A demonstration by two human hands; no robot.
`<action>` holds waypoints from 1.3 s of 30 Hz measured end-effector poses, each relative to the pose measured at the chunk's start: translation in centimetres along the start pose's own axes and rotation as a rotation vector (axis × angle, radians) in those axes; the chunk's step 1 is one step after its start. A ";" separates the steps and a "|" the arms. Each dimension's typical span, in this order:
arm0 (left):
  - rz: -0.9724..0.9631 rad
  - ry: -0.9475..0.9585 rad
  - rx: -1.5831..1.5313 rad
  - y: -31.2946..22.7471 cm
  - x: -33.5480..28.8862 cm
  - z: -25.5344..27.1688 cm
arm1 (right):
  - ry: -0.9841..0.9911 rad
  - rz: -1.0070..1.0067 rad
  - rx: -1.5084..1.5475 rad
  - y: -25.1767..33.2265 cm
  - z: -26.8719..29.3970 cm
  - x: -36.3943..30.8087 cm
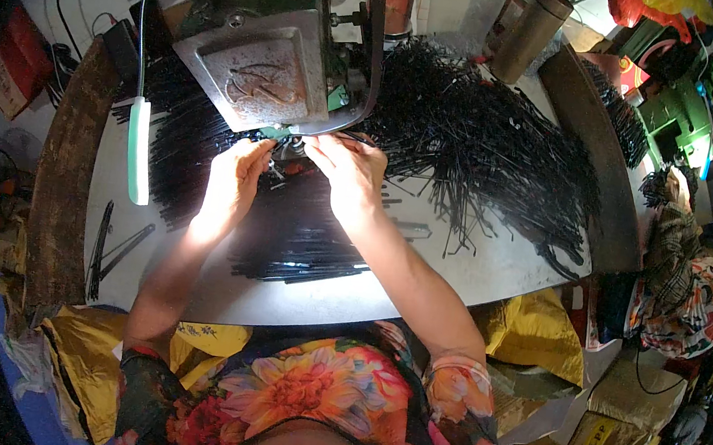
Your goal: The person assembles umbrella ribs by picking up thin rods and small connectors, aligning them under a press machine to join them, and placing the assembled ribs onto a pile on the table.
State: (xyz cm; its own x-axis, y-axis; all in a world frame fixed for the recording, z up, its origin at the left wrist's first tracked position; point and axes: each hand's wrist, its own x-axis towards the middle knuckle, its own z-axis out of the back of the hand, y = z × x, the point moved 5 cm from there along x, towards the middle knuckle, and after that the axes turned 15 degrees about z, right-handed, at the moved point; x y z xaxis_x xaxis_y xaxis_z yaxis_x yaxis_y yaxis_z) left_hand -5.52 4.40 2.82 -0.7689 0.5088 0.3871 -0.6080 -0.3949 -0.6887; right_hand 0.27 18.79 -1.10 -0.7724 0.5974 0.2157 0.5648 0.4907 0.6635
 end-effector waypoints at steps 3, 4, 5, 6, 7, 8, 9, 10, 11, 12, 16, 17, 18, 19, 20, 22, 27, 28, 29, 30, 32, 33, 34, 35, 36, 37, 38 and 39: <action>-0.003 0.007 -0.039 0.0 0.0 0.0 | -0.020 -0.003 -0.019 0.0 0.0 0.0; 0.026 0.018 -0.040 0.0 0.1 -0.1 | -0.051 -0.018 -0.034 0.1 0.0 0.0; 0.055 0.029 -0.041 0.0 0.1 -0.1 | -0.050 -0.017 -0.034 0.1 0.1 0.0; 0.054 0.029 -0.041 -0.1 0.1 0.0 | -0.048 -0.022 0.011 -0.1 0.4 0.0; 0.098 0.049 -0.051 -0.1 0.2 0.0 | -0.045 -0.028 0.056 -0.1 0.3 0.1; 0.142 0.070 -0.062 0.0 0.2 -0.1 | -0.044 -0.028 0.057 0.0 0.1 0.1; 0.142 0.069 -0.061 0.1 0.2 -0.2 | -0.069 -0.039 0.045 0.0 0.0 0.0; 0.131 0.058 -0.064 0.1 0.2 -0.2 | -0.094 -0.048 0.033 0.0 0.0 0.0; 0.120 0.046 -0.067 0.1 0.2 -0.3 | -0.094 -0.048 0.033 -0.1 0.1 0.0; 0.120 0.046 -0.067 0.1 0.2 -0.3 | -0.079 -0.038 0.018 -0.2 0.3 0.0; 0.114 0.048 -0.048 0.5 0.2 -0.4 | -0.087 -0.028 0.049 -0.1 -0.1 0.0; 0.086 0.045 -0.035 0.5 0.2 -0.4 | -0.087 -0.028 0.048 -0.1 -0.2 0.0; 0.086 0.044 -0.035 0.4 0.1 -0.4 | -0.106 -0.035 0.009 -0.2 -0.1 0.0; 0.057 0.059 0.162 -0.1 0.0 -0.5 | -0.126 -0.043 -0.030 -0.2 0.1 0.0; 0.028 0.073 0.360 -0.4 -0.1 -0.6 | -0.126 -0.043 -0.030 -0.2 0.0 0.0; -0.045 0.043 0.452 -1.1 -0.4 -0.5 | -0.114 -0.003 -0.057 0.0 -0.1 0.0; -0.194 0.032 0.546 -1.7 -0.2 0.5 | -0.095 -0.042 0.018 0.4 0.4 -0.1; -0.147 0.075 0.517 -1.0 -0.2 0.8 | -0.114 -0.050 -0.025 0.8 0.5 -0.1; -0.099 0.118 0.488 -0.4 -0.2 1.2 | -0.195 -0.169 0.040 1.0 0.8 0.0; -0.101 0.121 0.489 -0.3 -0.3 2.0 | -0.197 -0.168 0.041 1.5 1.3 0.0; 0.643 0.522 -0.137 2.9 -1.0 2.6 | -0.138 -0.249 -0.216 2.0 1.8 -0.3; 0.756 0.608 -0.260 3.7 -1.9 2.8 | -0.084 -0.303 -0.409 2.4 1.3 -0.7; 0.760 0.604 -0.257 3.2 -2.3 3.0 | -0.082 -0.307 -0.405 2.5 0.9 -0.9; 0.879 0.648 -0.400 2.3 -3.0 2.6 | 0.046 -0.349 -0.509 2.5 0.5 -1.3; 0.997 0.690 -0.545 1.6 -3.7 2.0 | 0.174 -0.391 -0.612 2.4 0.2 -1.7; 0.979 0.717 -0.642 0.6 -4.0 1.5 | 0.217 -0.392 -0.567 2.0 -0.5 -2.1; 0.981 0.714 -0.740 0.1 -4.4 1.0 | 0.222 -0.421 -0.589 1.8 -1.4 -2.3; 0.989 0.734 -0.768 -0.5 -4.7 0.6 | 0.220 -0.421 -0.587 1.2 -1.6 -2.4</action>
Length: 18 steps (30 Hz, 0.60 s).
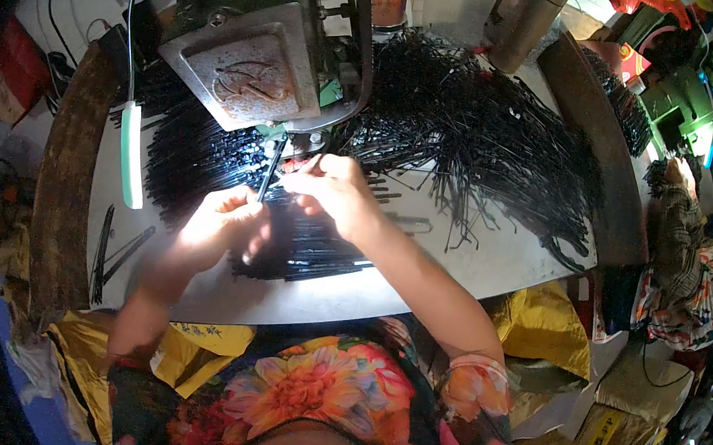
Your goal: The person assembles umbrella ribs by picking up thin rods and small connectors, aligning them under a press machine to join them, and placing the assembled ribs onto a pile on the table.
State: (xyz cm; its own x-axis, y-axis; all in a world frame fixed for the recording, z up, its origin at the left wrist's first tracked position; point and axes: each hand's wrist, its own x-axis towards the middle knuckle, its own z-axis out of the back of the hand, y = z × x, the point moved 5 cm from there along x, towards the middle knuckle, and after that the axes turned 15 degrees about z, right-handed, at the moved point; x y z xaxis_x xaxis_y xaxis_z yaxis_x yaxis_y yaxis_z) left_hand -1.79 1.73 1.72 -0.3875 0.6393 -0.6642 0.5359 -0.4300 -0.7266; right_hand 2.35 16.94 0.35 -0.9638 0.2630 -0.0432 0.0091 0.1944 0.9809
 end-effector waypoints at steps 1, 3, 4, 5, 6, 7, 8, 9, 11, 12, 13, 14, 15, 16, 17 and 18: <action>0.008 0.028 -0.019 0.1 0.0 -0.6 | 0.061 0.013 0.125 -0.4 -0.9 0.2; -0.013 0.051 -0.050 0.1 0.0 -0.8 | 0.122 0.028 0.253 -0.4 -1.8 0.5; -0.019 0.084 -0.047 0.0 0.0 -1.0 | 0.138 0.040 0.199 -0.3 -1.9 0.7; -0.025 0.117 -0.045 -0.2 -0.1 -1.1 | 0.155 0.052 0.145 -0.2 -1.9 0.9; -0.035 0.131 -0.054 -0.5 -0.3 -1.2 | 0.131 0.062 0.160 -0.3 -1.8 1.1; -0.032 0.134 -0.054 -0.5 -0.3 -1.1 | 0.128 0.061 0.160 -0.3 -1.8 1.1; -0.023 0.101 -0.040 -0.4 -0.2 -1.0 | 0.126 0.046 0.205 -0.4 -1.9 1.1; -0.015 0.069 -0.026 -0.4 -0.1 -0.8 | 0.123 0.030 0.250 -0.4 -1.9 1.2; 0.012 0.013 0.038 -0.9 -0.3 -0.9 | 0.153 0.015 0.254 -0.6 -1.5 1.4; 0.022 -0.012 0.099 -1.0 -0.1 -0.9 | 0.178 0.033 0.282 -0.7 -1.2 1.4; 0.033 -0.040 0.158 -1.0 0.0 -0.7 | 0.207 0.049 0.311 -0.6 -1.1 1.4; 0.033 -0.040 0.156 -1.3 0.1 -0.7 | 0.117 -0.058 0.331 -0.5 -0.7 1.3; 0.047 -0.085 0.239 -1.6 0.3 -0.5 | 0.112 -0.041 0.375 -0.5 -0.4 1.4; 0.062 -0.129 0.323 -1.7 0.3 -0.5 | 0.124 -0.027 0.334 -0.4 -0.2 1.5; 0.062 -0.128 0.322 -1.5 0.5 -0.5 | 0.136 -0.013 0.293 -0.3 -0.1 1.6; -0.133 -0.339 0.549 -2.1 0.6 -0.2 | 0.137 -0.014 0.293 -0.1 0.0 1.6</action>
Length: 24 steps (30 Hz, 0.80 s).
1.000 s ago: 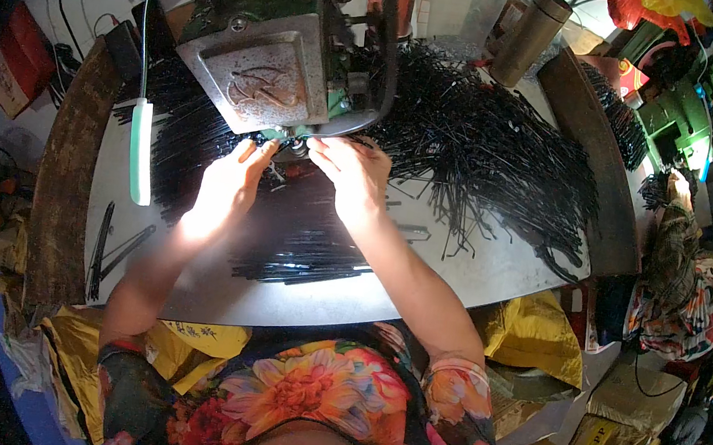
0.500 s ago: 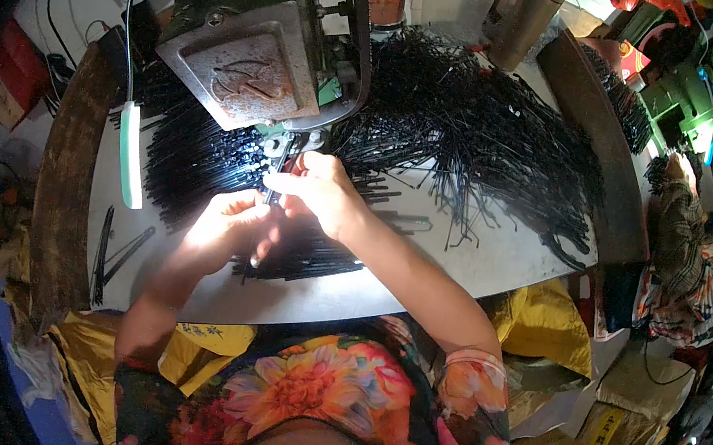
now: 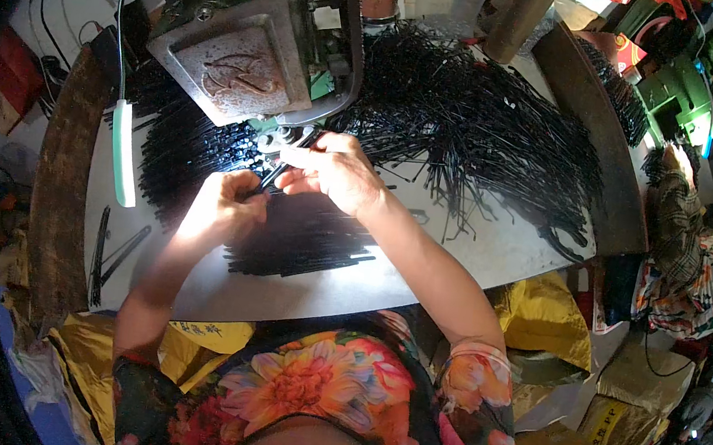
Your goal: The person assembles umbrella ribs by picking up thin rods and small connectors, aligning them under a press machine to join them, and placing the assembled ribs onto a pile on the table.
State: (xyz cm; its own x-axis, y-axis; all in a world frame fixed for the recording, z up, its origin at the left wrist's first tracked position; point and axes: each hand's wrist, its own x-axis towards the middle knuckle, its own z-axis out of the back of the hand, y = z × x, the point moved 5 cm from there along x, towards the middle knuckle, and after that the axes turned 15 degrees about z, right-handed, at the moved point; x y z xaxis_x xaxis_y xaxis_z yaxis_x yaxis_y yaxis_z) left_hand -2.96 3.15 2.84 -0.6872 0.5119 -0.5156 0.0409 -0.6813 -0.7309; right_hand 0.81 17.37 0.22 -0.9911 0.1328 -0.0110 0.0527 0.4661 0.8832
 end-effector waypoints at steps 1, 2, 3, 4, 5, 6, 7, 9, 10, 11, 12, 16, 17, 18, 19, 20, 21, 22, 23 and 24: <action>-0.169 -0.246 0.211 -0.4 0.0 0.2 | -0.059 0.018 0.040 0.4 0.1 0.1; -0.487 -0.605 0.349 -1.6 -1.2 0.0 | -0.117 0.035 0.080 0.7 0.4 0.2; -0.619 -0.789 0.488 -1.9 -2.1 -0.5 | -0.200 0.062 0.123 0.9 1.0 0.4; -0.664 -0.756 0.447 -2.6 -2.8 -1.0 | -0.258 0.113 0.198 0.7 2.0 0.6; -0.709 -0.722 0.406 -2.8 -3.4 -1.6 | -0.316 0.165 0.272 0.3 2.9 0.9; -0.697 -0.577 0.312 -2.5 -3.5 -2.3 | -0.355 0.154 0.287 -0.1 3.6 1.2; -0.616 -0.371 0.088 -2.2 -3.0 -2.9 | -0.356 0.154 0.286 -0.1 3.6 1.2; 0.020 0.090 -0.495 -0.7 -0.4 -3.4 | -0.378 0.213 0.255 0.2 3.8 1.3; 0.006 0.124 -0.818 0.3 0.7 -3.1 | -0.359 0.220 0.287 0.2 3.4 1.5; 0.050 0.174 -0.973 0.5 1.9 -2.3 | -0.349 0.220 0.288 0.2 3.2 1.7; 0.053 0.190 -1.094 0.9 3.1 -1.4 | -0.324 0.227 0.275 0.2 2.9 1.7; 0.047 0.181 -1.254 2.0 6.2 -0.5 | -0.306 0.254 0.242 0.2 3.0 1.9; 0.044 0.182 -1.257 2.0 6.3 -0.5 | -0.324 0.263 0.227 0.2 3.1 1.8; 0.030 0.175 -1.259 1.8 6.4 -0.5 | -0.322 0.263 0.224 0.2 3.0 1.7; 0.017 0.164 -1.263 1.8 6.4 -0.5 | -0.348 0.269 0.258 0.2 3.0 1.4; 0.016 0.160 -1.268 1.6 6.3 -0.5 | -0.375 0.274 0.293 0.2 2.9 1.2; 0.014 0.127 -1.257 1.4 6.0 -0.5 | -0.370 0.271 0.291 0.3 2.7 1.1; 0.013 0.098 -1.246 1.2 5.7 -0.5 | -0.389 0.271 0.280 0.4 2.6 0.9; 0.012 0.096 -1.249 1.0 5.5 -0.5 | -0.408 0.272 0.269 0.5 2.6 0.7; -0.013 0.083 -1.241 0.7 5.2 -0.5 | -0.405 0.270 0.267 0.3 2.6 0.7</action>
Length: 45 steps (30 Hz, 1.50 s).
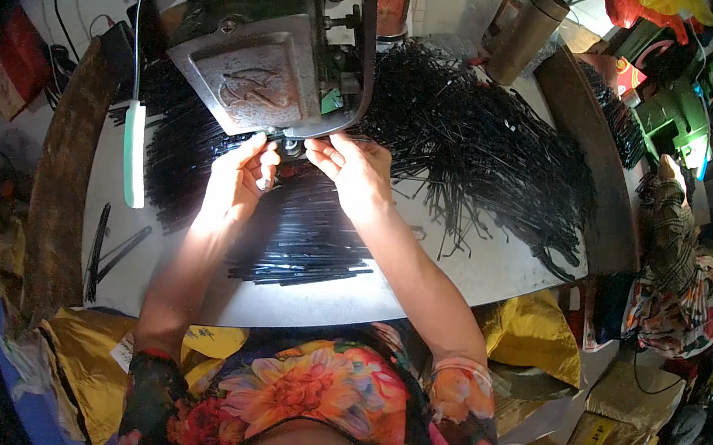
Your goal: The person assembles umbrella ribs by picking up thin rods and small connectors, aligning them under a press machine to join them, and placing the assembled ribs onto a pile on the table.
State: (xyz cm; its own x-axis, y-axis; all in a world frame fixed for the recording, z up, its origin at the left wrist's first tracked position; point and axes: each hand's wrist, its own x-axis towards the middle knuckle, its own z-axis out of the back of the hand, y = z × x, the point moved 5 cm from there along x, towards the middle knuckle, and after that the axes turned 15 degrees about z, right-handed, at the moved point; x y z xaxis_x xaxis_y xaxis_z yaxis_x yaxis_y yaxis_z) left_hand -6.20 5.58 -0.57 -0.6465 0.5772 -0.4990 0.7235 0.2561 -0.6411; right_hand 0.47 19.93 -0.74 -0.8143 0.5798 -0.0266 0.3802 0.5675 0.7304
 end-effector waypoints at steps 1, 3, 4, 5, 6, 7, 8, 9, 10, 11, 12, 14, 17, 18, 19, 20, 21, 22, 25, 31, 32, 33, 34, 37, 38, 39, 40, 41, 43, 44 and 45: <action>-0.024 0.006 0.006 -0.1 -0.1 -0.1 | 0.009 0.016 0.032 -0.2 0.0 0.1; -0.026 0.005 0.003 0.0 0.0 0.1 | 0.018 0.031 0.060 -0.5 0.2 0.1; -0.032 0.001 0.010 0.0 0.0 0.1 | 0.036 0.059 0.059 -0.6 0.2 0.2; -0.034 0.001 0.009 0.1 -0.1 0.0 | 0.054 0.087 0.058 -0.5 0.1 0.2; -0.045 -0.002 0.001 0.1 -0.2 -0.1 | 0.056 0.087 0.058 -0.5 0.0 0.1; -0.056 -0.004 -0.006 0.1 -0.3 -0.1 | 0.061 0.089 0.058 -0.4 -0.1 0.1; -0.056 -0.005 -0.007 0.2 -0.3 0.0 | 0.066 0.091 0.057 -0.4 -0.2 0.0; -0.057 -0.004 0.002 0.3 -0.3 0.1 | 0.066 0.089 0.056 -0.3 -0.3 -0.1; -0.058 -0.003 0.011 0.4 -0.2 0.2 | 0.042 0.081 0.024 -0.3 -0.4 0.0; -0.058 -0.004 0.009 0.4 -0.2 0.3 | 0.018 0.073 -0.008 -0.2 -0.4 -0.1; -0.033 0.017 0.010 0.7 -0.1 0.2 | 0.017 0.071 -0.009 -0.1 -0.4 -0.2; -0.011 0.017 0.023 0.9 0.0 0.3 | 0.005 0.067 -0.031 0.0 -0.4 -0.2; 0.002 0.008 -0.016 1.4 0.3 0.5 | 0.003 0.074 -0.041 -0.3 -0.1 -0.2; 0.007 0.022 -0.019 1.3 0.3 0.5 | -0.002 0.072 -0.045 0.0 -0.1 -0.1; 0.017 0.036 -0.023 1.3 0.2 0.3 | 0.041 0.025 -0.095 0.3 -0.2 0.0; 0.000 0.036 0.011 1.2 0.3 0.4 | 0.083 -0.022 -0.146 0.6 -0.1 0.2; 0.020 -0.003 0.012 1.2 0.1 0.4 | 0.098 -0.040 -0.248 0.8 0.9 0.6; 0.018 0.009 0.010 1.0 0.0 0.4 | 0.120 -0.027 -0.343 1.7 1.2 1.0; 0.045 0.083 -0.034 0.7 0.3 0.6 | 0.045 0.051 -0.653 4.3 2.4 1.4; 0.248 0.214 0.006 -0.7 -0.6 1.5 | 0.448 0.342 -1.222 4.5 2.4 1.2; 0.234 0.119 0.013 -1.0 -1.0 1.6 | 0.442 0.282 -1.338 3.9 2.2 1.0; 0.219 0.024 0.021 -1.2 -1.6 1.5 | 0.547 0.439 -1.390 3.2 1.8 0.8; 0.217 0.021 0.024 -1.3 -1.8 1.8 | 0.698 0.567 -1.482 3.1 0.6 0.2; 0.213 0.146 0.018 -1.4 -2.1 2.6 | 0.843 0.754 -1.663 0.9 0.0 -0.3; 0.190 0.140 -0.002 -1.4 -2.1 2.6 | 0.856 0.853 -1.672 0.8 -0.2 -0.5; 0.167 0.135 -0.022 -1.2 -2.0 2.5 | 0.868 0.953 -1.680 0.7 -0.4 -0.7; 0.131 0.139 -0.006 -1.2 -2.0 2.6 | 0.866 0.944 -1.705 1.1 -1.1 -1.0; 0.133 0.157 0.011 -1.2 -2.1 2.3 | 0.875 0.945 -1.697 1.4 -1.5 -1.3; 0.120 0.157 -0.016 -1.2 -2.3 2.1 | 0.849 0.941 -1.834 1.8 -1.9 -1.9; 0.117 0.154 -0.019 -1.1 -2.1 2.3 | 0.881 0.958 -1.848 2.2 -2.2 -2.2; 0.125 0.179 -0.019 -0.9 -1.8 2.4 | 0.886 0.959 -1.846 2.5 -2.7 -2.5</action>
State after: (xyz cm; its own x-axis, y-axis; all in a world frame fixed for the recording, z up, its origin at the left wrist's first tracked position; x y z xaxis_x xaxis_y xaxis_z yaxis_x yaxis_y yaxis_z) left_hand -6.27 2.50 -0.47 -0.4996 0.7332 -0.4613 0.8005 0.1873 -0.5693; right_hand 2.29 18.36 2.98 -0.8257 -0.3558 0.4378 0.3893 -0.9210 -0.0144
